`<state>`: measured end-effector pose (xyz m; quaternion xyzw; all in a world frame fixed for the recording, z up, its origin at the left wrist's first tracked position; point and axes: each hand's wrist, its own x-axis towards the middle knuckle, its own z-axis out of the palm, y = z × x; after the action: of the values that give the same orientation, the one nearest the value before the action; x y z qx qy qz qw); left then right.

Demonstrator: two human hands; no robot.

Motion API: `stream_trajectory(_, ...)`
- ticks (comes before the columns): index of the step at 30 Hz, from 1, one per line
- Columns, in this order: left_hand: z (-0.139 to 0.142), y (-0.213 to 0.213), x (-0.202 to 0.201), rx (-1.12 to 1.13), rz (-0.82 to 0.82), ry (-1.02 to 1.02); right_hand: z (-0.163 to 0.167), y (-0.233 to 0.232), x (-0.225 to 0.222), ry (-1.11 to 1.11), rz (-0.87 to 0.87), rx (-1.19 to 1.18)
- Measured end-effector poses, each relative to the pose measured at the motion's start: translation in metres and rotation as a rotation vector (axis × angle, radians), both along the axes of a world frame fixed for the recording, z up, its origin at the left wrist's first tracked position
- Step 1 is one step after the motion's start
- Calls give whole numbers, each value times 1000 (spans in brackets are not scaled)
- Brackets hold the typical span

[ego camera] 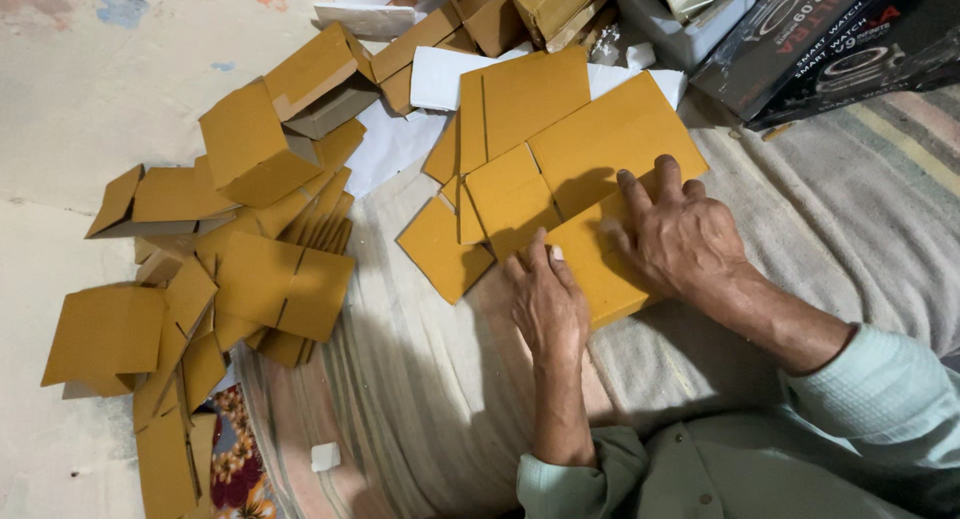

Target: The person sits on a bed and folds flat yellow cardboard mailer boxes on their lap, pressing the creases and shaping the sides by hand, then sets each finished box onto a growing pile of completed boxes beside them.

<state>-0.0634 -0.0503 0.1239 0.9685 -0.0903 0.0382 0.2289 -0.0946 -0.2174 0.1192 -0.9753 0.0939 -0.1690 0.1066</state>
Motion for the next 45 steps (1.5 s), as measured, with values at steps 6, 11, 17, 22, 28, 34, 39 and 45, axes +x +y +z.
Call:
stream_trajectory(6,1,1,1,-9,28,68,-5,-3,1,16,15,-15)
stream_trajectory(11,-2,1,-1,48,-24,-6,-5,-2,-1,56,-2,-58)
stream_trajectory(17,2,0,-4,-49,12,13,5,-1,-3,58,11,48)
stream_trajectory(22,0,1,-5,46,22,64,2,-2,-3,109,29,9)
stream_trajectory(28,-23,22,10,-356,-7,168,-17,-24,-1,123,-41,302)
stream_trajectory(34,-38,41,3,-952,-128,357,-18,-42,-10,323,-66,738)
stream_trajectory(39,-26,41,-3,-1036,-239,309,-3,-50,-21,168,83,907)
stream_trajectory(45,-42,49,0,-938,-490,-264,-7,-59,-23,-347,635,889)
